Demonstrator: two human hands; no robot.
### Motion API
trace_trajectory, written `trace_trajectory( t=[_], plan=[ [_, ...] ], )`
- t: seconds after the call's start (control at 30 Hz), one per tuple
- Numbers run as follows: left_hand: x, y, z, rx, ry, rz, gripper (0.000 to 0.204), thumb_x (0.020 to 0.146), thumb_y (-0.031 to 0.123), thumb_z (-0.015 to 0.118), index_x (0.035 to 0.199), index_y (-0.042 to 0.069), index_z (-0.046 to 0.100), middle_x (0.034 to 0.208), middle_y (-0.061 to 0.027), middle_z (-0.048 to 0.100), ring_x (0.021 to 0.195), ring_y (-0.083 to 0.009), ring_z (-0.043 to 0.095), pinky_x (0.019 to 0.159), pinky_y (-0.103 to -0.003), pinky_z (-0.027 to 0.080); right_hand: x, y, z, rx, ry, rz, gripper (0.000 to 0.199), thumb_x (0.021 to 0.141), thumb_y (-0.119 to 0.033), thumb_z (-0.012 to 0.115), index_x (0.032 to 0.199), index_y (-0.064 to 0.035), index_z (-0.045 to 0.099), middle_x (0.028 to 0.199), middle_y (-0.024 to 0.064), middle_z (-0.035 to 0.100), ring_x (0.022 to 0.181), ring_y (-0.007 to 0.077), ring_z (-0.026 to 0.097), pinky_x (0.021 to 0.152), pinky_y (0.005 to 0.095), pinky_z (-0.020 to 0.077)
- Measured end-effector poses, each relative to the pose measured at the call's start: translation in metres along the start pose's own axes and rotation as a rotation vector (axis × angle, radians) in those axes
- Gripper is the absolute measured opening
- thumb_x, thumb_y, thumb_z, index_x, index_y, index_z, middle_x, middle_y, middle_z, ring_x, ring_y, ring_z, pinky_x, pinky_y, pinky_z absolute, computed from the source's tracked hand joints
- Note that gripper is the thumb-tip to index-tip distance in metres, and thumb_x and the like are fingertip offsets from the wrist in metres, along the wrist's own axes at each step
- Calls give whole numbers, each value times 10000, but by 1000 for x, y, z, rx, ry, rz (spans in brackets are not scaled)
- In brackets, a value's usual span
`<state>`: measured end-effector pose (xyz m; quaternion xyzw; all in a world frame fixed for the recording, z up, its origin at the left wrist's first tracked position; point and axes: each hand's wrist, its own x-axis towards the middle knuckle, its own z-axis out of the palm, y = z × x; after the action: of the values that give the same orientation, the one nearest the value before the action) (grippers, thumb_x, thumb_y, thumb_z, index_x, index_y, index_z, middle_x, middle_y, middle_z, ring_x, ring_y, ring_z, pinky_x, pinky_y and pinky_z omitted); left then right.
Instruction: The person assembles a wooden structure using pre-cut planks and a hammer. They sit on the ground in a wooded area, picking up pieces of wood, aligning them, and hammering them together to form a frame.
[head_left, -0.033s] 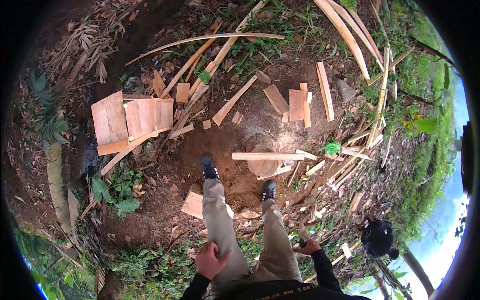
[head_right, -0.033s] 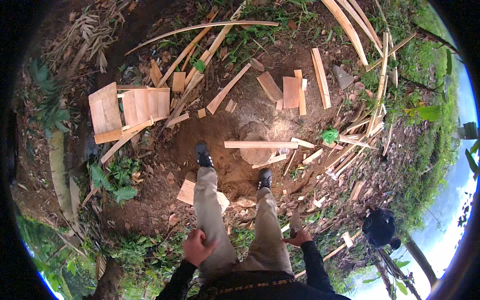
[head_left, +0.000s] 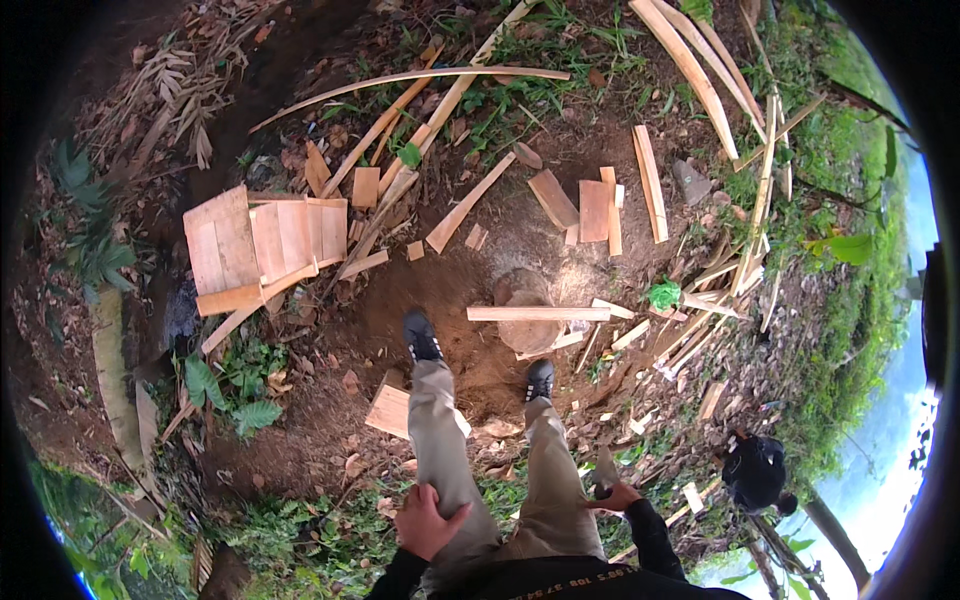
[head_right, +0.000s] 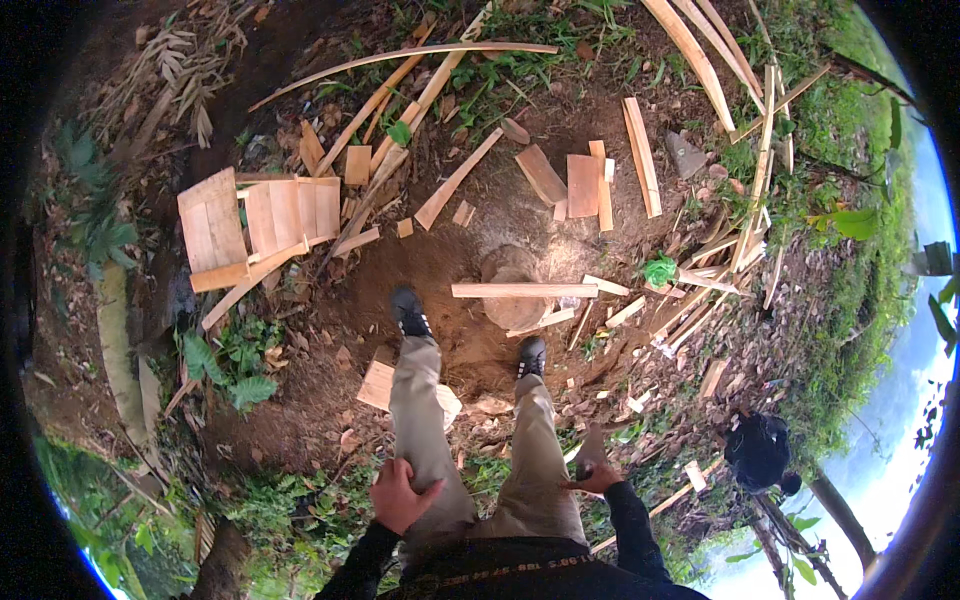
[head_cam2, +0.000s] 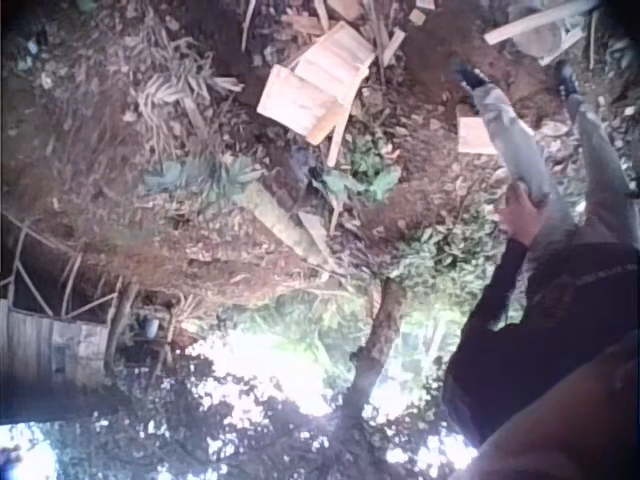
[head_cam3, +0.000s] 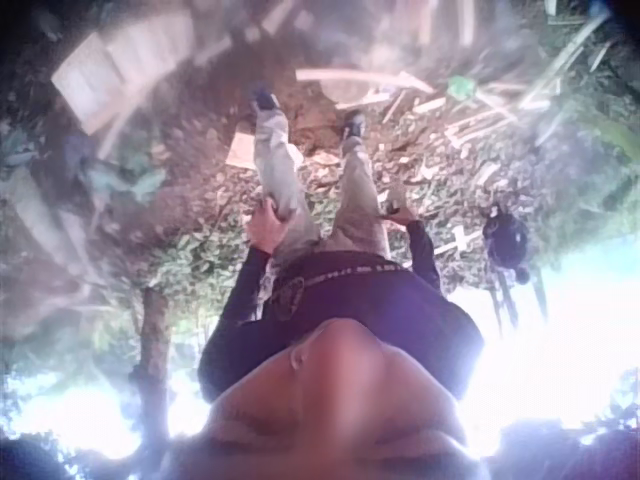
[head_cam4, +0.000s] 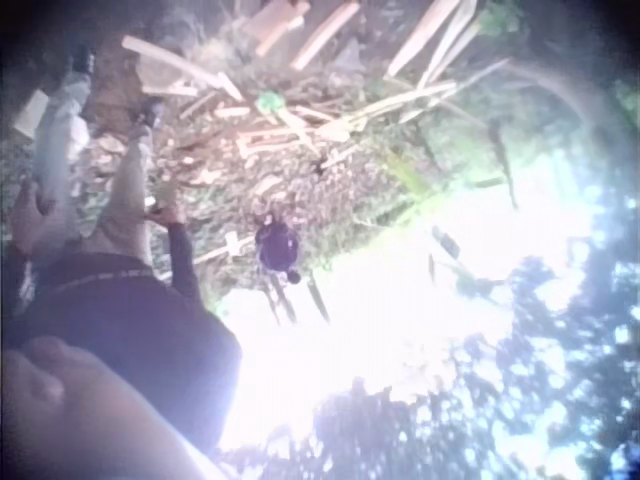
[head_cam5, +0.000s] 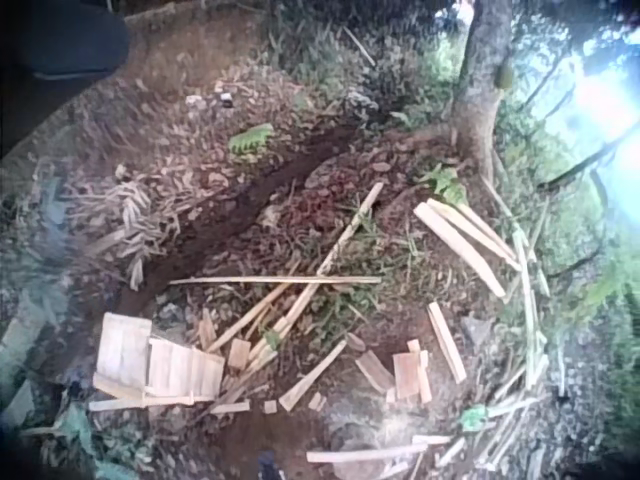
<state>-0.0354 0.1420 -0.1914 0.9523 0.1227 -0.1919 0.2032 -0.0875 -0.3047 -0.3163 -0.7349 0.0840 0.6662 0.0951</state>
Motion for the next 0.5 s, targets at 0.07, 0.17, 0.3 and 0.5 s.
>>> trace_trajectory(
  t=[0.07,0.17,0.3,0.5],
  plan=[
    [15,-25,2,-31,-49,-15,444,875,443,667,688,88,478,593,-70,538,527,-278,575,476,-418,431,-24,-35,1,193,-165,-23,885,536,-878,663,751,-24,749,806,161,728,764,240,714,771,351,551],
    [32,-61,-26,-173,-230,-28,423,911,391,632,658,90,479,577,-125,547,529,-342,578,479,-455,434,-47,-82,42,49,39,291,890,573,-890,600,792,-42,759,824,179,725,815,302,716,800,365,555],
    [60,-97,-55,-283,-428,152,418,925,353,622,627,79,517,556,-172,533,539,-379,582,493,-485,444,-113,-171,25,251,231,404,793,657,-759,655,898,-7,734,903,241,706,921,342,700,787,447,553],
    [90,-83,-101,-234,-900,468,428,933,372,593,630,69,582,550,-167,580,516,-353,616,489,-485,480,-148,-200,87,529,146,445,619,687,-608,745,882,-21,733,878,208,716,890,353,701,785,445,559]
  ],
)
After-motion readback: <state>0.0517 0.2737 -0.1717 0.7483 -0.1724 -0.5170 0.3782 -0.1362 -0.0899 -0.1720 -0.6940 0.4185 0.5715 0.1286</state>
